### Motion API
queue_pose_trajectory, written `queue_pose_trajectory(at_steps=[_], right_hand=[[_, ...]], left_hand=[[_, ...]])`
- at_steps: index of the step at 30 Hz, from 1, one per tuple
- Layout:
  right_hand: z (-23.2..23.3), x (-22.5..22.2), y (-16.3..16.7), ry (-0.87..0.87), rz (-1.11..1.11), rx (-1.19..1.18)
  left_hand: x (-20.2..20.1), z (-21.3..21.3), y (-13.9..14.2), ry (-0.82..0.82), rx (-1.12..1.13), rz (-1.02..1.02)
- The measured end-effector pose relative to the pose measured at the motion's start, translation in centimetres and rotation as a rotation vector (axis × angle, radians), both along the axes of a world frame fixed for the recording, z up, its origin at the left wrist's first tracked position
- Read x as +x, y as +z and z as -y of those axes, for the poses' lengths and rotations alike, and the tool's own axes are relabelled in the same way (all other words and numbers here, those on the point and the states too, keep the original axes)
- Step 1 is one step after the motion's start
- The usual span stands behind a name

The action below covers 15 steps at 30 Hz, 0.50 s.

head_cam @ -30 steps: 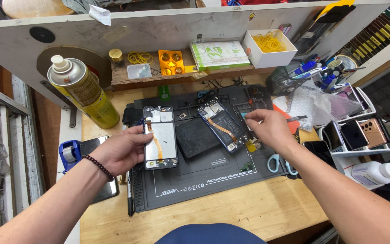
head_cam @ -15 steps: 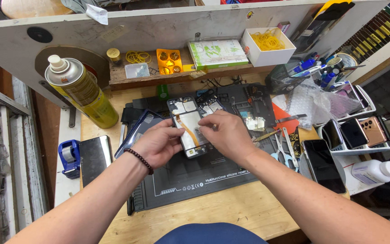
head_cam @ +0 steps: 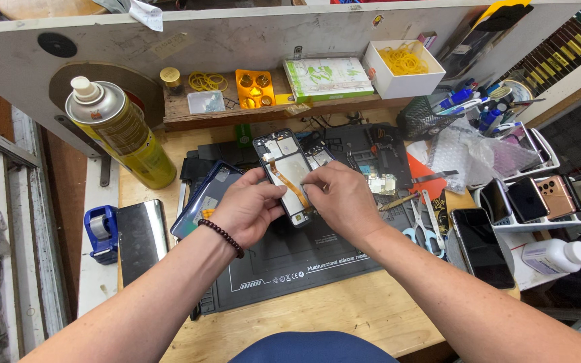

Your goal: The person disassembles a smartphone at a repair workbench, prying open the back cover and lifting out the battery, then uses tweezers to remove and reposition small internal components and flex cables on the phone body.

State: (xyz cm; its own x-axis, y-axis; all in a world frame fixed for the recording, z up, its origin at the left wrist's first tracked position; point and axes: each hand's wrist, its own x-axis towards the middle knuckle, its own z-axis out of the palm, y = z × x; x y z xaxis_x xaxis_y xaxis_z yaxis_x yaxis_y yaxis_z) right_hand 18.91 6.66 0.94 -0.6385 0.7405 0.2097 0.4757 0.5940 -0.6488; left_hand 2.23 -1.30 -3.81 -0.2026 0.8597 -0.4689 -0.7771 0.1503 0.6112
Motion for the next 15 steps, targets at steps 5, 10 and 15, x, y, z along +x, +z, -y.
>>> queue_pose_trajectory(at_steps=[5,10,15], right_hand=[[-0.36,-0.28,-0.4,-0.018,-0.005,-0.058],[-0.68,-0.1,-0.51,-0.01,0.038,-0.067],[-0.87,0.1,-0.14,0.016,-0.034,-0.082]], left_hand=[[0.07,-0.15,0.11,0.008,-0.009,-0.043],[0.25,-0.33,0.26,0.004,0.01,-0.056],[0.33,-0.45,0.62,0.023,0.023,-0.048]])
